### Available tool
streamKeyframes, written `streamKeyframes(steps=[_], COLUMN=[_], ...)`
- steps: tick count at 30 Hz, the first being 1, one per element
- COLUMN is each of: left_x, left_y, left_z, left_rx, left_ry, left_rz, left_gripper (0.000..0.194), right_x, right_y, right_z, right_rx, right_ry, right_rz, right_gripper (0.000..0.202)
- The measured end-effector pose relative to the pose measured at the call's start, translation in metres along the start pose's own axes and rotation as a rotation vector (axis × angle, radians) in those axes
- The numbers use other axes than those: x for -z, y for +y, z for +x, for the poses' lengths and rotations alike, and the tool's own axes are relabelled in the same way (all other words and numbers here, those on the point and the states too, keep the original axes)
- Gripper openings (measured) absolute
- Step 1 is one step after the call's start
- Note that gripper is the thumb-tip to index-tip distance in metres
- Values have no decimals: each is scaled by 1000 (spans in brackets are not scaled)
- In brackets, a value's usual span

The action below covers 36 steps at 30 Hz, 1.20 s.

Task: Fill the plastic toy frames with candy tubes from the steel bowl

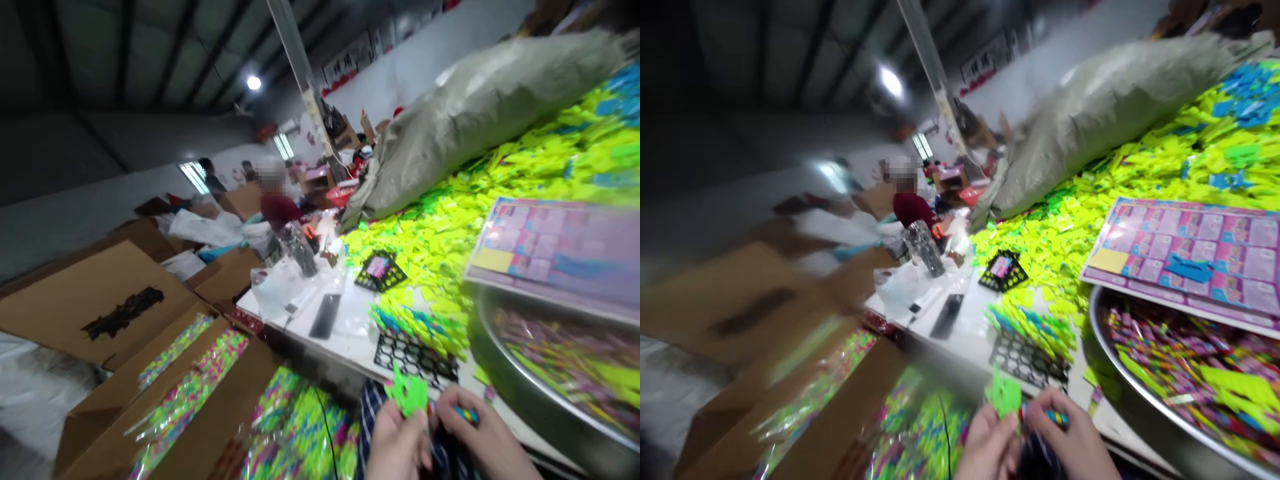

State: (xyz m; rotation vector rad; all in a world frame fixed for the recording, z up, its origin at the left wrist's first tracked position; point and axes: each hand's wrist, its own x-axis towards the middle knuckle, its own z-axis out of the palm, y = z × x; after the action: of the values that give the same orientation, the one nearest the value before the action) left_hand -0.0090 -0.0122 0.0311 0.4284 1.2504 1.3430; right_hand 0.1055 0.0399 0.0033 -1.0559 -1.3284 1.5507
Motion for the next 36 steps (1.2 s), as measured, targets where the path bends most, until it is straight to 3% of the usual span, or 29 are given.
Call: streamKeyframes(steps=[4,11,16,21,26,30,36], left_x=[-12,-31,-33,-29,-27,-26,-27], left_y=[-4,0,-2,-3,-3,-3,1], left_z=[7,2,5,9,10,10,5], left_rx=[-48,61,14,45,80,40,-27], left_ry=[-20,-137,-141,-69,-115,-130,-5], left_rz=[-10,-118,-99,22,45,139,283], left_gripper=[25,18,18,27,25,25,31], right_x=[14,17,20,23,22,25,18], right_y=[-9,1,-1,4,9,5,10], right_z=[3,-1,-1,0,-1,-2,-4], right_rx=[8,-147,-100,-35,-31,20,62], right_ry=[-37,-109,3,83,65,112,181], right_rz=[-28,550,431,234,323,229,225], right_gripper=[28,29,25,25,27,25,25])
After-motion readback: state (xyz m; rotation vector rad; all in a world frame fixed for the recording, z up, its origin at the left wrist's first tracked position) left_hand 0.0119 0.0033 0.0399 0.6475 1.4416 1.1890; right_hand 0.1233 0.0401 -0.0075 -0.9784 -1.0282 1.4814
